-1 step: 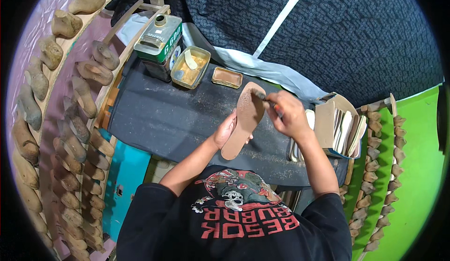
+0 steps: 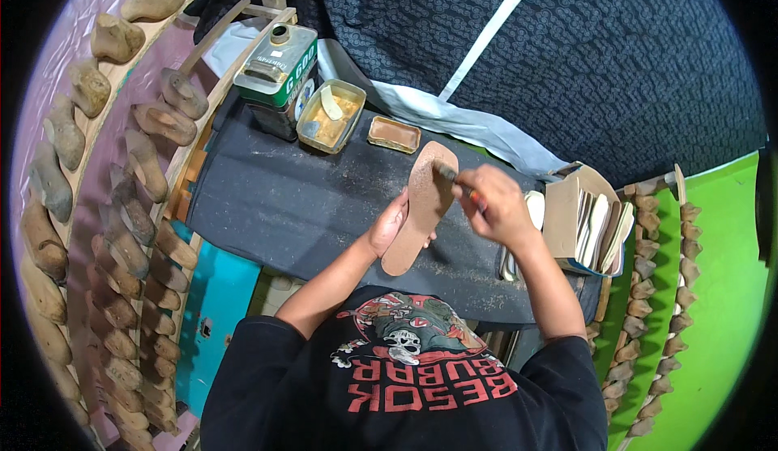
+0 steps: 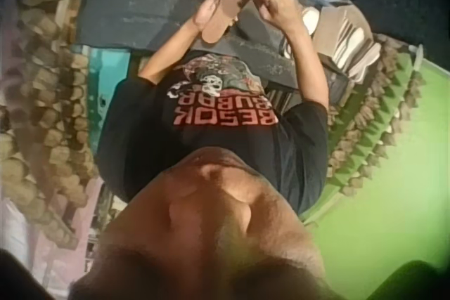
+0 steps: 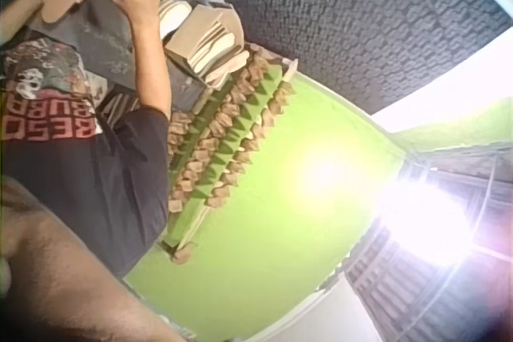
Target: The person applies adhesive to shoe soles using a brush, washes soles in a basin, sorts insoles from a box, and applies adhesive to another sole with a brush.
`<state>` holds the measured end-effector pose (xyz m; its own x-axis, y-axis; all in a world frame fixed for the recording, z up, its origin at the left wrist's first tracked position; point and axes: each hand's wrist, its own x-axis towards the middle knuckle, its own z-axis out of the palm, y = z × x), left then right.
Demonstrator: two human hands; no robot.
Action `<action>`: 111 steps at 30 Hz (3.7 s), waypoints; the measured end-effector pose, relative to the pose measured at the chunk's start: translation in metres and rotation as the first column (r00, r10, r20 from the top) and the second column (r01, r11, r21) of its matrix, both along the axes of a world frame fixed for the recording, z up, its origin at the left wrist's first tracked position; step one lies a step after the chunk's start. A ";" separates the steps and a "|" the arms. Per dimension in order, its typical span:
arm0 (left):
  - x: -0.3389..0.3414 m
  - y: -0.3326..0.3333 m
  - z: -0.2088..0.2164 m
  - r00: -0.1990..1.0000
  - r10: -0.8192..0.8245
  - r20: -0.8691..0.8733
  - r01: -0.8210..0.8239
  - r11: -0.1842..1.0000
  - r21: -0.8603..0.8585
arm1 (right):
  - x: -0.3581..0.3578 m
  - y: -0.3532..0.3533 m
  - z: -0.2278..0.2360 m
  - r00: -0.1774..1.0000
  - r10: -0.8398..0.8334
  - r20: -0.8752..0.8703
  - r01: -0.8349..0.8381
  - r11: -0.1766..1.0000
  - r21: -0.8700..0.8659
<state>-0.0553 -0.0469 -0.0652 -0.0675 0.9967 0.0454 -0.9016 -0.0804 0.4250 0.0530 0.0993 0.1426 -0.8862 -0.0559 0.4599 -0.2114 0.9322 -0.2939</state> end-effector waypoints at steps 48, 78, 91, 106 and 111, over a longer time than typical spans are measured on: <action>0.004 0.001 -0.004 0.983 -0.131 0.126 0.121 0.989 0.086 | -0.018 -0.010 0.000 0.987 -0.123 -0.100 0.118 0.991 -0.056; -0.041 -0.038 -0.003 0.943 0.265 0.201 -0.266 0.964 -0.024 | -0.067 0.000 -0.038 0.934 -0.350 0.078 0.352 0.853 -0.385; -0.046 -0.041 0.010 0.915 0.384 0.123 -0.376 0.923 -0.085 | -0.133 0.052 -0.141 0.871 -0.266 0.412 0.389 0.886 -0.252; -0.036 -0.022 0.003 0.933 0.360 -0.026 -0.361 0.928 -0.093 | -0.081 0.051 -0.086 0.894 -0.389 0.221 0.443 0.701 -0.559; -0.036 -0.012 0.012 0.933 0.348 -0.088 -0.355 0.930 -0.089 | -0.040 0.009 -0.049 0.940 -0.311 0.141 0.324 0.684 -0.653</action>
<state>-0.0913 -0.0588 -0.0536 -0.4150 0.9091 -0.0373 -0.7913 -0.3404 0.5079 0.0130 0.1083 0.0932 -0.8021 0.5407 0.2536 0.0725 0.5096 -0.8574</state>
